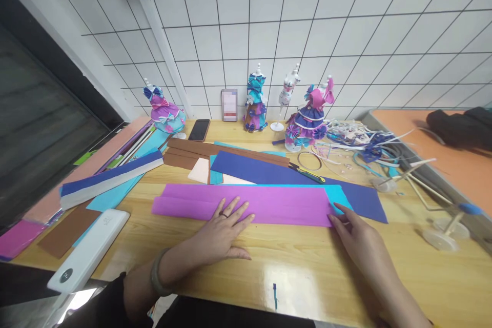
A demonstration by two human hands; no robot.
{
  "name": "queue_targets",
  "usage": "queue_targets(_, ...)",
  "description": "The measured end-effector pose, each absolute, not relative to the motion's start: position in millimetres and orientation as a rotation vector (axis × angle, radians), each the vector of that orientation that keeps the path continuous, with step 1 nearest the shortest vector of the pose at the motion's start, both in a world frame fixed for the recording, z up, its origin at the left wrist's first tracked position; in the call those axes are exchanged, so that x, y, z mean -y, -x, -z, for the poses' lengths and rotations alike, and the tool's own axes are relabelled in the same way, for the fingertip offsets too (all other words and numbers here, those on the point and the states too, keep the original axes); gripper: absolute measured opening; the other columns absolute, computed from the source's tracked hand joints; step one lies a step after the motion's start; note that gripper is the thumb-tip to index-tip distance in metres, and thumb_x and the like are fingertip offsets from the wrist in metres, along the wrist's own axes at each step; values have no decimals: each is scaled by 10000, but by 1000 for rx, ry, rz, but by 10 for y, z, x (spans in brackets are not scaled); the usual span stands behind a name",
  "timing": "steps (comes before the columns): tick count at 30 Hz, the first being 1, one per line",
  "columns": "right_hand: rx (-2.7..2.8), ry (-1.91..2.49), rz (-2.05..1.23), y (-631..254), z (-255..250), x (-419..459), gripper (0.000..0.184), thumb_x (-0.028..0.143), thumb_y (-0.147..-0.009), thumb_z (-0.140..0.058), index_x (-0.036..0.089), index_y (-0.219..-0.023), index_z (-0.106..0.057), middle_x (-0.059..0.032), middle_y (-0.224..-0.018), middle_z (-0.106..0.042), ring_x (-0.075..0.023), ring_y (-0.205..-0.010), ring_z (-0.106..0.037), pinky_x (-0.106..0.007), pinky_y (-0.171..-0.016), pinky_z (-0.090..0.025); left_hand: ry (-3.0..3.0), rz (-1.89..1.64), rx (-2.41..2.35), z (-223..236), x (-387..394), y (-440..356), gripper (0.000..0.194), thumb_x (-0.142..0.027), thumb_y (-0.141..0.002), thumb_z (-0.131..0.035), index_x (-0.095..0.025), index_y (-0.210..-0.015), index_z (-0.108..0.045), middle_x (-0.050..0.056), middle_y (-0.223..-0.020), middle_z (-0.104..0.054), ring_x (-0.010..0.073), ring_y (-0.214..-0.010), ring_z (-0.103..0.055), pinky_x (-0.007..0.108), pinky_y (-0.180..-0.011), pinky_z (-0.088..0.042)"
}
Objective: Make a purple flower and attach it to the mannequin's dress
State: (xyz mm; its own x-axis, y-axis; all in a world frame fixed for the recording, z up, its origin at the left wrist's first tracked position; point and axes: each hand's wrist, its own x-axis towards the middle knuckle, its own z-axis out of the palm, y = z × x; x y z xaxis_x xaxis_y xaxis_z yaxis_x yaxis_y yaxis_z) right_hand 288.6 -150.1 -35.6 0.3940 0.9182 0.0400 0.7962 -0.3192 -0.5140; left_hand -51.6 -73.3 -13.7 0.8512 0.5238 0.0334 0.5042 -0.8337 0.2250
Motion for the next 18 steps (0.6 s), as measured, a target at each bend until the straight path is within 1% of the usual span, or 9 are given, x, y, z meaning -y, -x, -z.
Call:
queue_targets(3,1498,2234,-324,-2889,363,1504,521,500,-792,-422,165,-1177,-526,-74,-849,-692,-226,-717,-641,-304,-604,-461,-2821,-152,-790,121,731,504,792,-721,-724,-256,-211,-1325,-335,104,-1422,-271,291,-1341,-89,505,-1063,-96)
queue_targets(5,1523,2246,-300,-2891,369,1508,511,489,-805,-412,159,-1180,-523,-85,-859,-694,-242,-739,-646,-316,-610,-463,-2820,-163,-770,119,726,500,793,-718,-727,-256,-197,-1320,-343,108,-1419,-277,283,-1343,-85,490,-1071,-86)
queue_targets(10,1571,2287,-290,-2884,364,1511,512,489,-831,-383,150,-1193,-512,-102,-877,-695,-272,-777,-650,-338,-615,-463,-2811,-157,-713,144,723,515,826,-715,-732,-249,-174,-1355,-273,104,-1427,-262,264,-1347,-85,444,-1083,-101)
queue_targets(13,1564,2315,-294,-2879,356,1511,513,492,-835,-376,154,-1198,-510,-100,-888,-695,-275,-795,-648,-339,-617,-463,-2811,-146,-697,170,724,528,831,-723,-724,-248,-194,-1365,-253,99,-1437,-238,273,-1346,-78,457,-1079,-101)
queue_targets(16,1564,2313,-284,-2885,366,1515,516,497,-830,-383,161,-1201,-506,-92,-878,-698,-270,-780,-651,-337,-606,-465,-2815,-134,-681,189,727,532,797,-721,-728,-240,-236,-1359,-266,89,-1443,-223,288,-1345,-71,485,-1070,-93)
queue_targets(18,1565,2306,-270,-2895,380,1518,516,504,-824,-385,167,-1194,-509,-87,-867,-699,-269,-767,-652,-339,-600,-468,-2820,-137,-678,193,732,528,784,-718,-731,-238,-243,-1353,-280,91,-1444,-219,297,-1344,-71,498,-1065,-96)
